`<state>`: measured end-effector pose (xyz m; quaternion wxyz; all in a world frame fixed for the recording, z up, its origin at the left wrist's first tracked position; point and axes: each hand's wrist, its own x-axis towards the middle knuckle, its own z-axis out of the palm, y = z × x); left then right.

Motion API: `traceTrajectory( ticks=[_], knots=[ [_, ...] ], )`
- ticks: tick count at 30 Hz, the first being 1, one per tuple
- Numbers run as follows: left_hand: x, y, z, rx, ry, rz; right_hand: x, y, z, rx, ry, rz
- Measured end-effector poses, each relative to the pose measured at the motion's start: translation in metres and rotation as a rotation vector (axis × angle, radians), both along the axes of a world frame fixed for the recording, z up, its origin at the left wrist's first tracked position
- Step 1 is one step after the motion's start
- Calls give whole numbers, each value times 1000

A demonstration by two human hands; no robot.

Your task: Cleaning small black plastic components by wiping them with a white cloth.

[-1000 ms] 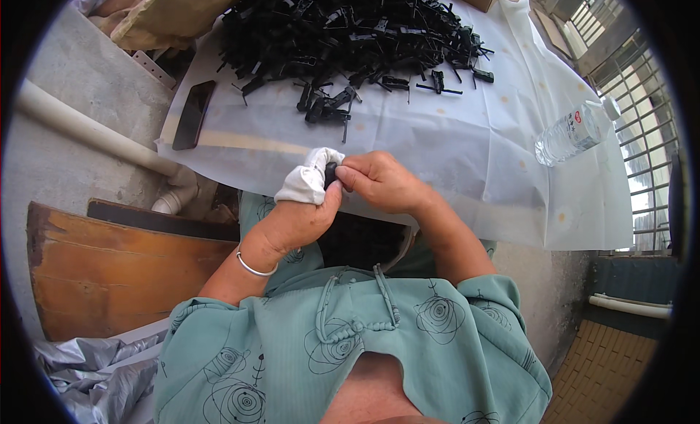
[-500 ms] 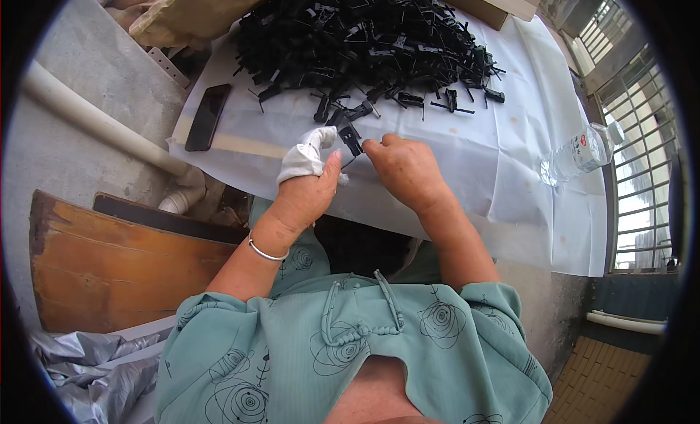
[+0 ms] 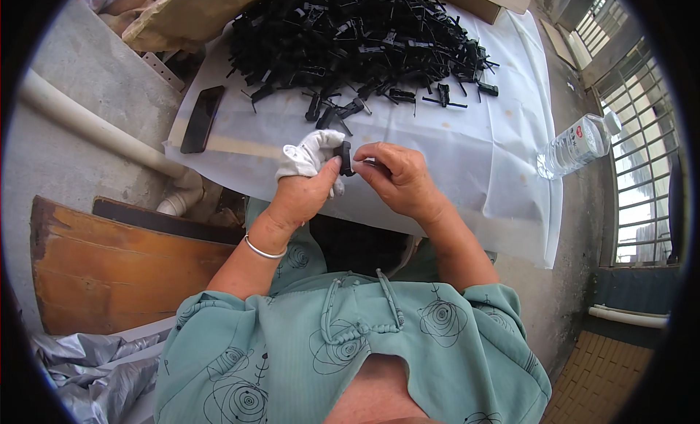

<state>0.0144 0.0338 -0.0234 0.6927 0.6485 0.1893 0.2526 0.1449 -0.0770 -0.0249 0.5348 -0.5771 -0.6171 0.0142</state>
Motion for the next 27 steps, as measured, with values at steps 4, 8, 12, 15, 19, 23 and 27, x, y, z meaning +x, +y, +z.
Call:
traceTrajectory(
  ticks=[4,8,12,15,19,23,27],
  knots=[
    [-5,-1,6,11,78,-150,-10,5,-2,-189,428,-61],
    [-1,-7,4,186,10,-90,-13,5,1,-270,430,-152],
    [-6,-13,23,77,235,-226,-4,2,-1,-261,381,-199],
    [-4,-13,11,233,206,-67,0,-2,5,-394,411,-37],
    [-5,-9,1,331,176,104,0,-6,7,-414,423,52],
    [-7,-14,0,206,89,67,-6,-2,9,-492,434,166],
    [-9,-13,8,178,130,14,-7,0,7,-551,444,146]
  ],
)
